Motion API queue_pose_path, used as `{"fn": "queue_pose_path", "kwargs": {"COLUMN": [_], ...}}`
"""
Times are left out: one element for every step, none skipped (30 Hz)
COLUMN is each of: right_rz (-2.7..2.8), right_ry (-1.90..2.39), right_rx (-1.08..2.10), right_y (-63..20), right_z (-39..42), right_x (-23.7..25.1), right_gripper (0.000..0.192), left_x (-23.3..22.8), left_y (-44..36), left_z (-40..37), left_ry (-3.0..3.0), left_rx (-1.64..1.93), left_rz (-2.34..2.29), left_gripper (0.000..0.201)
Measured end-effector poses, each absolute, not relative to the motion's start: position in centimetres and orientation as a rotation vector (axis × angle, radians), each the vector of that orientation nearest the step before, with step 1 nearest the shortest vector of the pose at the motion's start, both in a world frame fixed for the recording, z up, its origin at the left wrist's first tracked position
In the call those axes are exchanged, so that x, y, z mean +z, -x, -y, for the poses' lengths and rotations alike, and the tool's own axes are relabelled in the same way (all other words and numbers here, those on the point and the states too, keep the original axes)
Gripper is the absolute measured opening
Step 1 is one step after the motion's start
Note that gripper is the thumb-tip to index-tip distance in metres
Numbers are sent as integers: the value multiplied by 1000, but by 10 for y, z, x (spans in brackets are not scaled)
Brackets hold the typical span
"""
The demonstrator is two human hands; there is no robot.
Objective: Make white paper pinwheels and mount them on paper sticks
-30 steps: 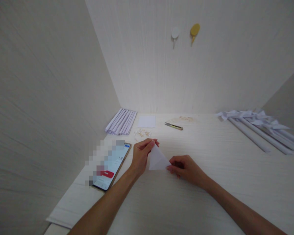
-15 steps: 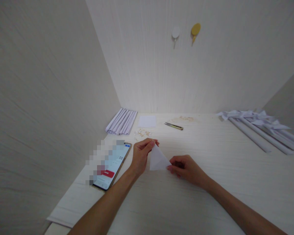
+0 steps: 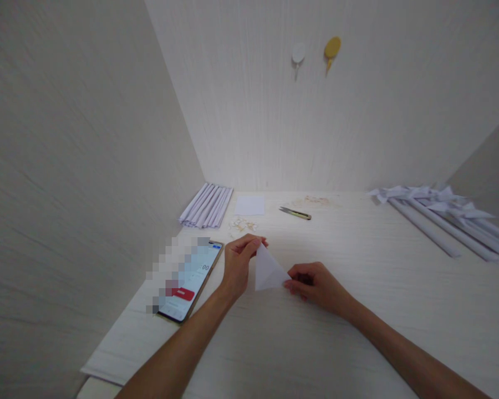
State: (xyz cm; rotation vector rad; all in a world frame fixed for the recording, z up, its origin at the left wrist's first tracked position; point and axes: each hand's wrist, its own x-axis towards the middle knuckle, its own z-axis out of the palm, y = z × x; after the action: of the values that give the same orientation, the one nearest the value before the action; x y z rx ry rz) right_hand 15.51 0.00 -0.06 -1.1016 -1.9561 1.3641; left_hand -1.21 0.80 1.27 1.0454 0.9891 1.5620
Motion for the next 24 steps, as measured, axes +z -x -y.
{"fn": "queue_pose_path", "kwargs": {"right_rz": [1961,1965,1969,1971,1974,1976,1978,1981,1985,1987,1988,1986,1982,1975,1965,1952,1937,1921,1907,1894,1884,1876,1867,1855], "right_ry": [1101,1101,1102,1103,1103,1103,1104,1106,1107,1108,1108,1109,1108,1111,1114,1118,1123,1128,1132,1134,1136,1137,1137,1138], "right_rx": [1361,1357,1353,1351,1349,1347,1344,1341,1340,1337,1337,1338,1342,1346,1352,1358,1363,1366,1367,1367,1366,1364,1363,1364], "right_y": [-155,-156,-156,-156,-156,-156,-156,-156,-156,-156,-155,-155,-155,-155,-155,-155,-155,-155,-155,-154,-154,-154,-154,-154], "right_z": [0,0,1,1,1,1,1,1,1,1,0,0,0,0,0,0,0,0,0,0,0,0,0,0], "right_x": [-1,0,0,0,0,0,1,1,0,0,0,0,-1,-1,-1,-1,0,0,0,1,1,1,1,1], "right_gripper": [17,17,17,17,17,18,18,19,19,19,19,19,19,18,18,17,16,16,16,16,17,18,19,20], "left_x": [12,12,12,12,12,11,11,11,11,10,10,9,9,9,8,8,8,7,6,6,5,5,5,5], "left_y": [12,12,12,12,12,12,12,12,12,12,12,12,12,12,12,12,11,11,11,11,11,11,12,12], "left_z": [-8,-8,-8,-8,-8,-8,-8,-9,-9,-9,-9,-9,-10,-10,-10,-10,-10,-10,-10,-10,-10,-10,-10,-10], "left_ry": [-1042,-1038,-1033,-1028,-1022,-1017,-1014,-1011,-1009,-1008,-1004,-998,-990,-982,-975,-976,-984,-1002,-1024,-1047,-1069,-1090,-1110,-1131], "left_rx": [1563,1563,1565,1567,1569,1571,1574,1578,1582,1586,1590,1590,1585,1577,1567,1552,1533,1509,1485,1460,1437,1418,1404,1390], "left_rz": [-996,-1005,-1015,-1023,-1030,-1037,-1044,-1052,-1059,-1064,-1069,-1074,-1077,-1079,-1077,-1070,-1056,-1036,-1014,-989,-965,-944,-931,-927], "left_gripper": [11,11,12,12,12,12,12,12,12,13,13,13,14,15,17,19,22,25,28,29,31,31,33,35]}}
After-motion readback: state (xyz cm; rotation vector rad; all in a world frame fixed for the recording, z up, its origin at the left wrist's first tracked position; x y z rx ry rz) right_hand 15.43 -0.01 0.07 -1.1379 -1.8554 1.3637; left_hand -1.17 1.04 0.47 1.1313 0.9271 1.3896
